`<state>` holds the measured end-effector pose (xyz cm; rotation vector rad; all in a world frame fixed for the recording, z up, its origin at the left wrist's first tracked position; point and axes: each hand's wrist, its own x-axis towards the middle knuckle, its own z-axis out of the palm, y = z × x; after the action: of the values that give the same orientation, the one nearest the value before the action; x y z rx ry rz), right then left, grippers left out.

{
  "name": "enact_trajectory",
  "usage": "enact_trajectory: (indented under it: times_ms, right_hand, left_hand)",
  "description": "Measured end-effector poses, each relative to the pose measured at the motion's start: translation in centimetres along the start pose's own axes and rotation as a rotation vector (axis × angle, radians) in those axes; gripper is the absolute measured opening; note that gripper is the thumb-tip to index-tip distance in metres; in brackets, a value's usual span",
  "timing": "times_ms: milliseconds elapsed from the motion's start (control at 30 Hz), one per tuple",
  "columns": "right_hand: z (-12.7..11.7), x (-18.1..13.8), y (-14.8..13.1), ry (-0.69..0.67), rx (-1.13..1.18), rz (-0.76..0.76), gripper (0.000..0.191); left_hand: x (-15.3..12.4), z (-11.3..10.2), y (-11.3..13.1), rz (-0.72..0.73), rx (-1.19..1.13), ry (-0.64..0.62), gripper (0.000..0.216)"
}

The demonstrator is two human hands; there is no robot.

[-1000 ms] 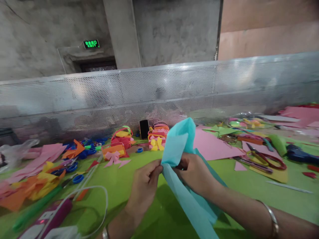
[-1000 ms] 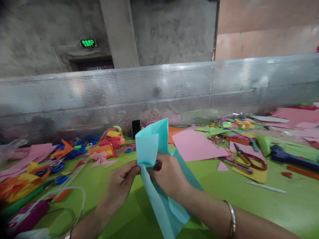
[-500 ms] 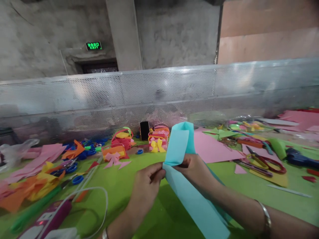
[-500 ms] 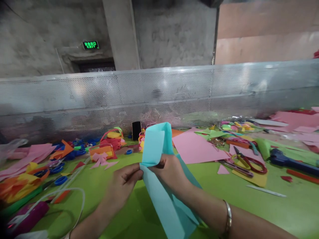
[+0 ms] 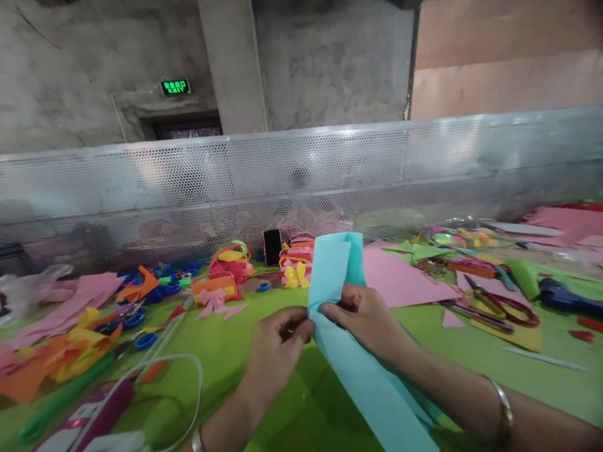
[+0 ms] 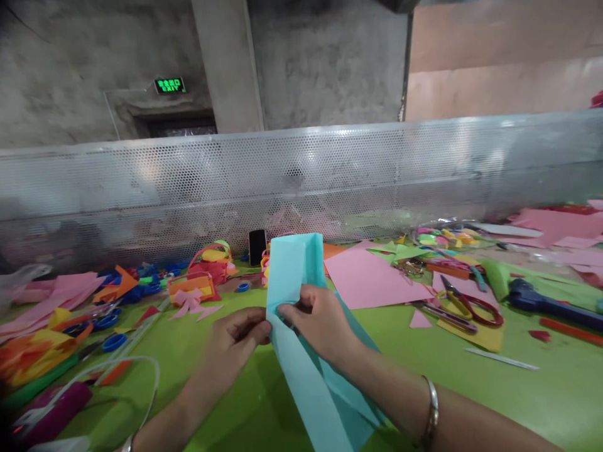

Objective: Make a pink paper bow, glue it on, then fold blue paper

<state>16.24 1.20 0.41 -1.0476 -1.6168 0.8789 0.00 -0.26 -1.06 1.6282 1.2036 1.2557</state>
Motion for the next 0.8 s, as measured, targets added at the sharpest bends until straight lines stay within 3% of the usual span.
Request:
enact_trajectory:
  times_ms: [167,367,500,633,800]
  right_hand:
    - [0.3,0.1,0.3,-0.107,0.204,0.029,0.018]
    - [0.4,0.2,0.7,-0.040,0.219,0.032,0.027]
    - [0.3,0.2,0.4,-0.027,0.207,0.035,0.018]
    - [0.1,0.3,0.3,0.014,0.138,0.081,0.020]
    - [0.0,0.1,0.1,-0.020,0.155,0.123,0.023]
  left_hand:
    - [-0.1,-0.1,0.4,-0.018,0.040,0.035,0.011]
    - [0.0,-0.1,0.8,-0.001,0.095,0.077,0.014]
    - [0.0,-0.1,0.8,-0.006,0.112,0.100,0.014]
    - [-0.1,0.0,1.1,0.011,0.122,0.104,0.012]
    - [-0.2,0.1,1.4,0.048,0.041,0.090,0.012]
